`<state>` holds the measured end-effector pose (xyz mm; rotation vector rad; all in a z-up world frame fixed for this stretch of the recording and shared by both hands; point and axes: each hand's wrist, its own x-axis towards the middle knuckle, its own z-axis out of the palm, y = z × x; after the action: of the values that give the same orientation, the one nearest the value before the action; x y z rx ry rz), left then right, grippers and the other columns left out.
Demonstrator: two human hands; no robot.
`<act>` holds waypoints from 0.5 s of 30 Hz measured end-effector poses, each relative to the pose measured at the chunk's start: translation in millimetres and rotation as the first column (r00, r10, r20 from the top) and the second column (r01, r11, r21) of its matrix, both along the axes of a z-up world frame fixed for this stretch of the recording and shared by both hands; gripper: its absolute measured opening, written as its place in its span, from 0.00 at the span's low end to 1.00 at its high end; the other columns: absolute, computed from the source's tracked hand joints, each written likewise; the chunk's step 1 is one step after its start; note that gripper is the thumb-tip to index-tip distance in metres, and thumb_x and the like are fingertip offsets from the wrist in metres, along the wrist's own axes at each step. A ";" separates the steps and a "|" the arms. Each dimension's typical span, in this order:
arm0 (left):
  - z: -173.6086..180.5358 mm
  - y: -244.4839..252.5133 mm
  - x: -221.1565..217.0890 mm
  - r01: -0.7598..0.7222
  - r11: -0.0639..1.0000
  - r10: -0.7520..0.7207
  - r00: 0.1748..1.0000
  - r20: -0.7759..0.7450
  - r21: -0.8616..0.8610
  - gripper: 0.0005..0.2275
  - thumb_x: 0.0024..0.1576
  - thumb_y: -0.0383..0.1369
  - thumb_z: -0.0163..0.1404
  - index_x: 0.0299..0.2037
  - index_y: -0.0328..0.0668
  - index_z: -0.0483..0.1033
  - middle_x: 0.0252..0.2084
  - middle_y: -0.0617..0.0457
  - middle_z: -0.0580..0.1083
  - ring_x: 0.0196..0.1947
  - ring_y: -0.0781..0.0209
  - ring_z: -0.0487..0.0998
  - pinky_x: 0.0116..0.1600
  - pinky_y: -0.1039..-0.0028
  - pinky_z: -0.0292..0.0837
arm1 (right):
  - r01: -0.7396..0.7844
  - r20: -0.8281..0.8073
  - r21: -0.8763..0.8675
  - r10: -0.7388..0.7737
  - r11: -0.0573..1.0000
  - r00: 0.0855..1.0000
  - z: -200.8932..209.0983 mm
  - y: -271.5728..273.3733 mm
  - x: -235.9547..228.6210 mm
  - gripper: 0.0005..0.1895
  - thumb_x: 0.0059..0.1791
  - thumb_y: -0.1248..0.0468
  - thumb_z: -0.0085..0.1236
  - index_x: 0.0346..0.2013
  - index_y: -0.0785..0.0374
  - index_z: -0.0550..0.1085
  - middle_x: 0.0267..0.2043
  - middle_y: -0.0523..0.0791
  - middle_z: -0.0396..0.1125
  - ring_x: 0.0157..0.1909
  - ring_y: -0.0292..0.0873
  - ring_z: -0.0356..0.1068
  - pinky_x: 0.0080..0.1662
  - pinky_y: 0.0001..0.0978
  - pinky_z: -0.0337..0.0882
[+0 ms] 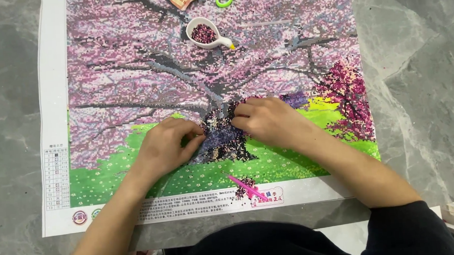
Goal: A person is performing diamond painting, meticulously placing small resin rhinestones onto a coded adhesive canvas using an applicator tool and a ruler to create a mosaic image of a tree.
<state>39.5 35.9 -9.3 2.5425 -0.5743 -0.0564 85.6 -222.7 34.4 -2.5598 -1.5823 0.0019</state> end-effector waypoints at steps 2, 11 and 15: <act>19.8 -5.5 -1.4 0.041 0.999 -0.041 0.999 -0.028 -0.005 0.08 0.49 0.40 0.59 0.36 0.53 0.80 0.25 0.57 0.77 0.34 0.57 0.79 0.42 0.70 0.77 | 0.014 0.022 0.045 -0.015 0.999 1.000 -2.8 -2.3 3.1 0.11 0.45 0.75 0.54 0.35 0.58 0.78 0.33 0.46 0.74 0.35 0.41 0.75 0.38 0.27 0.75; 9.1 -6.6 -4.5 0.142 0.989 -0.144 0.988 -0.064 -0.030 0.10 0.49 0.39 0.60 0.38 0.48 0.80 0.24 0.56 0.77 0.33 0.54 0.79 0.43 0.66 0.75 | 0.083 0.227 0.255 -0.143 0.963 0.963 19.5 -11.7 10.0 0.03 0.47 0.63 0.60 0.28 0.54 0.79 0.30 0.43 0.73 0.31 0.38 0.73 0.32 0.24 0.72; 10.2 -6.6 -2.8 0.133 0.975 -0.139 0.990 -0.018 -0.180 0.04 0.51 0.35 0.58 0.33 0.47 0.80 0.20 0.56 0.76 0.29 0.54 0.80 0.41 0.65 0.76 | 0.048 0.261 0.480 -0.195 0.876 0.945 32.0 -8.3 9.3 0.02 0.46 0.66 0.61 0.28 0.59 0.79 0.28 0.44 0.72 0.30 0.43 0.74 0.32 0.27 0.73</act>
<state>36.7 29.2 0.8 2.3230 -0.7082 -0.0885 94.9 -231.0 66.4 -2.3333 -1.2889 -0.7307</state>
